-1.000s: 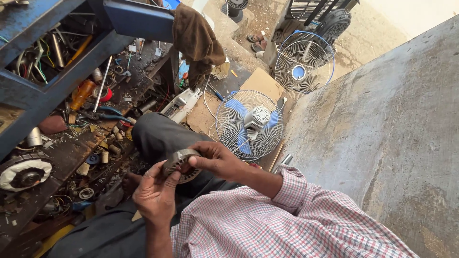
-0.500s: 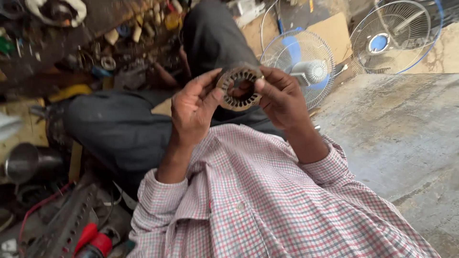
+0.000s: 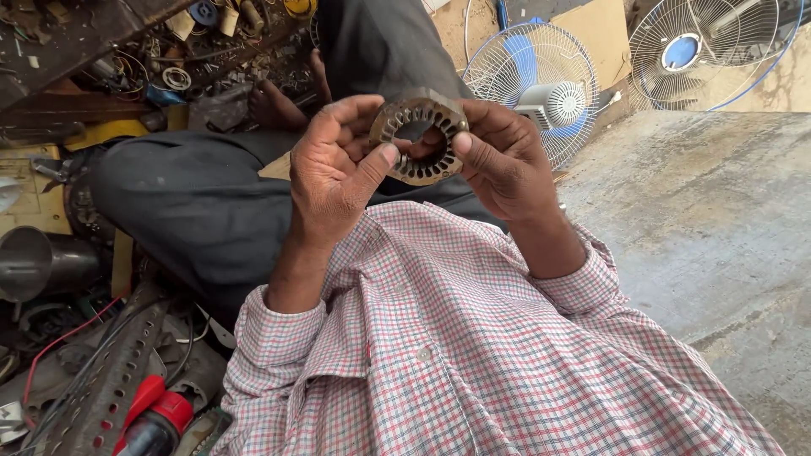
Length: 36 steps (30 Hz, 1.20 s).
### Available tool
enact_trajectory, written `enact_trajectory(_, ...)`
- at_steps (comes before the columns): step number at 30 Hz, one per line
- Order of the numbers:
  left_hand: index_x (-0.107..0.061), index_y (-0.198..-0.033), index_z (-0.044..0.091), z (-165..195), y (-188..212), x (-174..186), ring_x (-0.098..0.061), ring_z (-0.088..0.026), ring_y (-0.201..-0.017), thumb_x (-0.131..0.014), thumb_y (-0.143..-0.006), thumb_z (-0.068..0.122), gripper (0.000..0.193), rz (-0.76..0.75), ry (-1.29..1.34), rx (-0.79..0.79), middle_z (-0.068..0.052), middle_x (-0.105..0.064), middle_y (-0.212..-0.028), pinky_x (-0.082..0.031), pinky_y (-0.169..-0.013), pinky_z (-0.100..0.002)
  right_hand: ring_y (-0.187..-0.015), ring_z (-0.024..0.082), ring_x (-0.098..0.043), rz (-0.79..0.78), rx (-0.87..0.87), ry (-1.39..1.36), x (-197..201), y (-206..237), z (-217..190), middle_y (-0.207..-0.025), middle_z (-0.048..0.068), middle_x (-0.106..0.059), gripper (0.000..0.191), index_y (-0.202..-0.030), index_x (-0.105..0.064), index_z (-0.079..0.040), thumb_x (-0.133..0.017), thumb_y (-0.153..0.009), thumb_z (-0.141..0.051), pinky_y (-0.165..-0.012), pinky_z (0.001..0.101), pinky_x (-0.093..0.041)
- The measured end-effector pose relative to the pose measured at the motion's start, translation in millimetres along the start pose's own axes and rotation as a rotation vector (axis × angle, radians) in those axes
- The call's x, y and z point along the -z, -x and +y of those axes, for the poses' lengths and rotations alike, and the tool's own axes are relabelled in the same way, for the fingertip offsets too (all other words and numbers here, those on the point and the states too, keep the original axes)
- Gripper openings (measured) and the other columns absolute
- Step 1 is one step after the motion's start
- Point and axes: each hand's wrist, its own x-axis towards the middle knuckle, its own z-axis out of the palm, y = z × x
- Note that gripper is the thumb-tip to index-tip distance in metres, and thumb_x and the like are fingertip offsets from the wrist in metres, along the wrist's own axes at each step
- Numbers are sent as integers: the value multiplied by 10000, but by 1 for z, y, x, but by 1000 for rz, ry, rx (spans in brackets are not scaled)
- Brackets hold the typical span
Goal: The person sits on the floor and works on a motor stator, applying white tape around its inner circumference. They then pick up a metal ring, inspect it, and use a hammer to tap it into place on the stator. The person continues to inspect the assembled component.
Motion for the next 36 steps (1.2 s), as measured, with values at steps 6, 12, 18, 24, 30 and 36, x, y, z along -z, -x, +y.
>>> enact_trajectory(6,-588,-1332,-51,1,4,3,-757,-214,-1039,-716,-1052,22,316,20,-6,-30,-168,-736,-1169,-672,-920,-341,-1341,310,-638,-78,-33,-158,1,-2,2,-1343,208,-642,362,-1451,-540,2,-585,-1137,-172,-1111,495,-569)
enact_trajectory(12,-580,-1274,-40,-4,6,-8,-776,-223,-982,-674,-1022,8,273,52,6,110,-151,-759,-1112,-699,-847,-354,-1357,282,-602,-108,-174,-342,-21,0,24,-1446,179,-575,602,-1605,-348,7,-553,-1137,-312,-1145,457,-546)
enact_trajectory(18,-538,-1379,42,12,1,-10,-605,-304,-1303,-809,-942,83,515,6,-879,-370,-181,-575,-1392,-585,-1064,-402,-1374,278,-603,-19,-142,-162,-15,3,29,-1469,163,-558,568,-1577,-345,-5,-531,-1127,-297,-1176,466,-556)
enact_trajectory(24,-392,-1514,48,3,3,-10,-505,-377,-1456,-931,-845,112,861,-165,-985,-416,-215,-440,-1559,-497,-1207,-461,-1224,244,-650,-22,-182,-51,-12,6,36,-1320,193,-613,481,-1428,-485,90,-494,-1190,-328,-1063,391,-571)
enact_trajectory(30,-378,-1417,78,-13,5,2,-603,-342,-1375,-986,-868,151,822,-69,-610,-429,-206,-456,-1561,-593,-1132,-390,-1166,240,-694,-48,-136,-98,-7,9,32,-1256,189,-678,612,-1397,-530,96,-343,-1170,-441,-1067,405,-577)
enact_trajectory(36,-426,-1369,27,-2,0,1,-575,-402,-1356,-966,-741,313,876,-68,-853,-526,-237,-499,-1461,-570,-1139,-466,-1125,240,-720,-76,-80,-164,-11,0,30,-1248,186,-687,491,-1394,-536,81,-419,-1208,-357,-993,387,-611)
